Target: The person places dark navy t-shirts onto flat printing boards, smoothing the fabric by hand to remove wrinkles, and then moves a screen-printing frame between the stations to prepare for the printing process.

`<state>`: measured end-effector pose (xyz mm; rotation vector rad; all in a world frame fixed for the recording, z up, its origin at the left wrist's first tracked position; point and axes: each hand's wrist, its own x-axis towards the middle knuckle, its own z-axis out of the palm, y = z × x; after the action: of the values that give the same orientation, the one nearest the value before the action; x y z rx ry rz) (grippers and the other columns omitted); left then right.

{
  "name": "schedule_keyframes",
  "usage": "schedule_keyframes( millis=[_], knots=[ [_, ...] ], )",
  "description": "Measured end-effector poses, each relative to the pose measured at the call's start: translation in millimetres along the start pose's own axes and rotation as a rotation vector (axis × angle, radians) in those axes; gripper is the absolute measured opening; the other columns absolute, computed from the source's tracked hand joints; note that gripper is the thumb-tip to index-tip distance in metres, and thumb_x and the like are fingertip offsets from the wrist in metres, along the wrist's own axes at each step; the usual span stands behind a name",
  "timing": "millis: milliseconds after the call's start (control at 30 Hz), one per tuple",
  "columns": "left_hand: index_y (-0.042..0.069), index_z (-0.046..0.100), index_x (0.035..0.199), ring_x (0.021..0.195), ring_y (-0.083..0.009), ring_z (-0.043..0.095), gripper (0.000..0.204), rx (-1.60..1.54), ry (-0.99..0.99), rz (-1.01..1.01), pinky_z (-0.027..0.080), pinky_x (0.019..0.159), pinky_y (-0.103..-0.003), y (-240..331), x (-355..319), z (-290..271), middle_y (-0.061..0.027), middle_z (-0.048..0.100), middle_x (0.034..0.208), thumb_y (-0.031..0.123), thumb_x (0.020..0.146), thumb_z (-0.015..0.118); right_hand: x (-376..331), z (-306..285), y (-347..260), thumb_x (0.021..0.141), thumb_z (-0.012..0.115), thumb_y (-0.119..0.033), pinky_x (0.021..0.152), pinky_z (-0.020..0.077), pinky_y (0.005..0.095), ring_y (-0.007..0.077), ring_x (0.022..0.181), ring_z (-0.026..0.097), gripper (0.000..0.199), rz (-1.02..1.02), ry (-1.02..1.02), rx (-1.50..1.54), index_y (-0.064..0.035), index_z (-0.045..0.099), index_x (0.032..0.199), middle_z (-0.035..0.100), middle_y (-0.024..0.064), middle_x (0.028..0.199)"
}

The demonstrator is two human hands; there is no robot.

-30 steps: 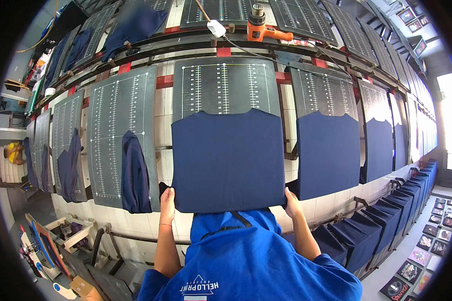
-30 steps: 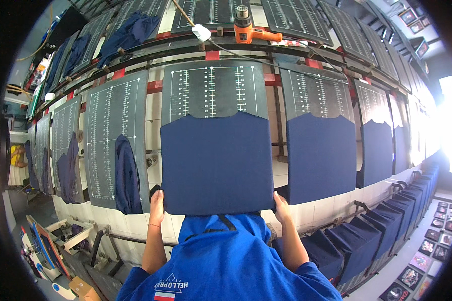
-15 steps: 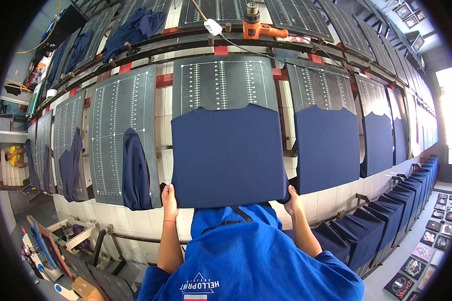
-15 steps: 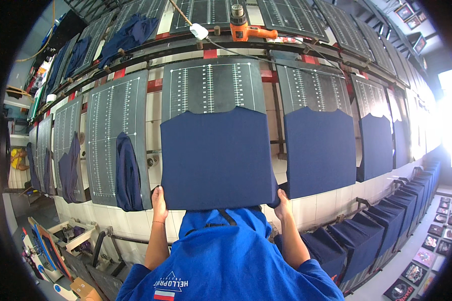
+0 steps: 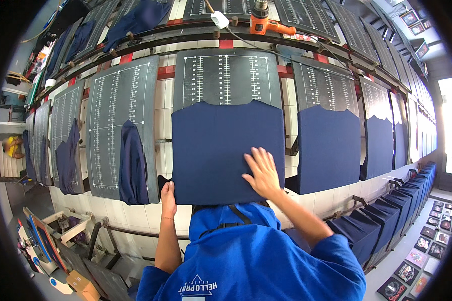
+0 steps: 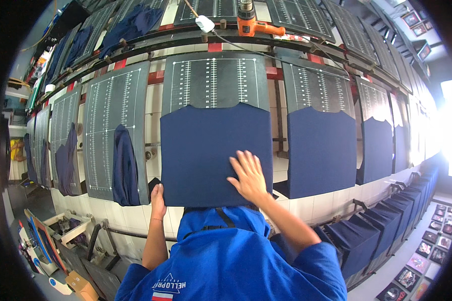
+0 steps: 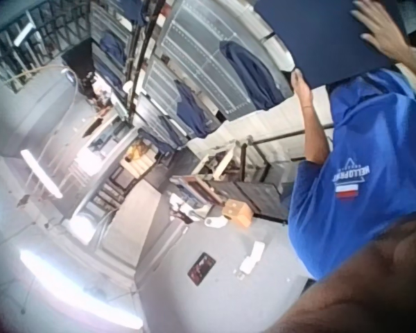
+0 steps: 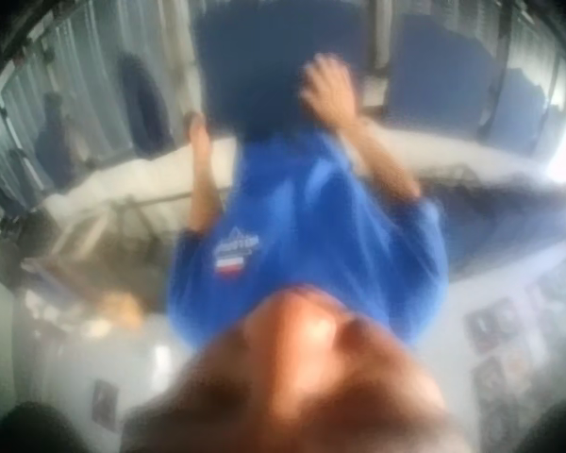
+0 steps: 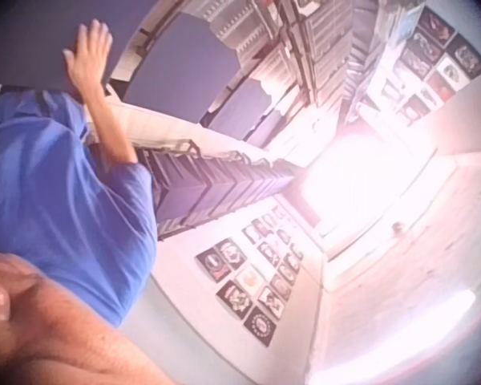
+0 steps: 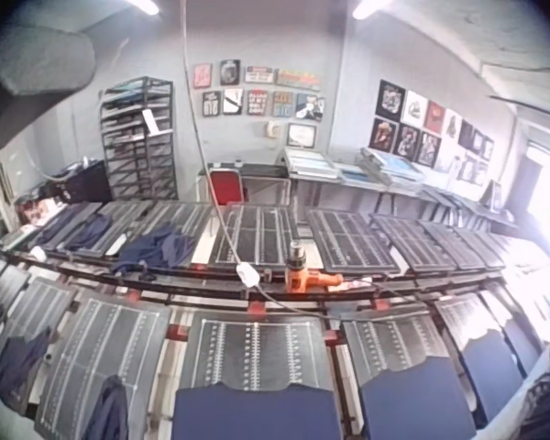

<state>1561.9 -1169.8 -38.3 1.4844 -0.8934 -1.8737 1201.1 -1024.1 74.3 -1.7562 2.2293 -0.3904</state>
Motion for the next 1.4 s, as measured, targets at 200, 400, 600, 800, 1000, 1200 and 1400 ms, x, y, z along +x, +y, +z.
schedule_keyframes(
  millis=[200,400,600,800,1000,1200,1400],
  knots=[
    [0.01,0.058,0.086,0.076,-0.004,0.05,0.028,-0.004,-0.047,-0.06,0.045,0.072,-0.023,3,1,4,0.0051,0.058,0.081,0.025,0.109,0.051,165,16,24,0.098,0.051,-0.053,0.122,0.0235,0.0517,0.0365,0.149,0.03,0.071,0.0,0.204,-0.221,-0.0074,0.04,0.152,0.037,0.016,0.159],
    [0.012,0.057,0.087,0.076,-0.004,0.051,0.025,-0.068,-0.076,-0.101,0.046,0.073,-0.022,-16,7,-9,0.005,0.058,0.082,0.021,0.109,0.049,2,53,-64,0.083,0.066,-0.053,0.121,0.0283,0.0519,0.0332,0.146,0.038,0.072,-0.651,-0.284,0.176,-0.012,0.053,0.141,0.046,0.0132,0.152],
    [0.012,0.061,0.104,0.092,-0.0121,0.067,0.025,-0.311,-0.125,-0.23,0.056,0.083,-0.03,-35,9,-22,-0.0018,0.07,0.101,0.035,0.107,0.053,177,16,-10,0.099,0.052,-0.047,0.123,0.0207,0.0485,0.0379,0.15,0.029,0.073,-0.017,0.143,-0.157,0.0028,0.038,0.151,0.035,0.0218,0.159],
    [0.009,0.059,0.097,0.054,-0.0053,0.041,0.03,-0.195,0.106,-0.314,0.036,0.051,-0.022,-43,-31,-57,0.0057,0.048,0.066,0.038,0.105,0.056,57,62,-130,0.091,0.056,-0.059,0.121,0.0278,0.0475,0.0323,0.147,0.036,0.083,-0.612,-0.336,-0.068,-0.0025,0.039,0.15,0.039,0.0174,0.158],
    [0.005,0.059,0.098,0.05,-0.0061,0.035,0.032,0.094,0.431,-0.428,0.03,0.047,-0.026,-103,-132,-119,0.0057,0.041,0.06,0.037,0.103,0.059,125,10,-60,0.099,0.05,-0.055,0.124,0.0215,0.0457,0.0363,0.151,0.026,0.084,-0.207,-0.289,-0.221,0.0021,0.029,0.156,0.029,0.0236,0.161],
    [0.004,0.062,0.093,0.054,-0.0074,0.042,0.028,0.148,0.393,-0.407,0.037,0.05,-0.025,-117,-156,-92,0.0024,0.049,0.066,0.03,0.102,0.058,257,76,-104,0.099,0.044,-0.061,0.126,0.0138,0.0454,0.0359,0.154,0.017,0.092,0.012,0.119,-0.101,0.0099,0.025,0.154,0.022,0.0243,0.164],
    [-0.001,0.059,0.107,0.069,-0.0091,0.051,0.02,0.362,0.302,-0.031,0.045,0.062,-0.025,-35,-128,-22,-0.0018,0.055,0.081,0.019,0.103,0.056,168,108,-177,0.091,0.052,-0.066,0.124,0.0227,0.0441,0.0381,0.147,0.032,0.1,-0.448,-0.123,-0.137,0.0112,0.03,0.151,0.033,0.0266,0.158]
  ],
)
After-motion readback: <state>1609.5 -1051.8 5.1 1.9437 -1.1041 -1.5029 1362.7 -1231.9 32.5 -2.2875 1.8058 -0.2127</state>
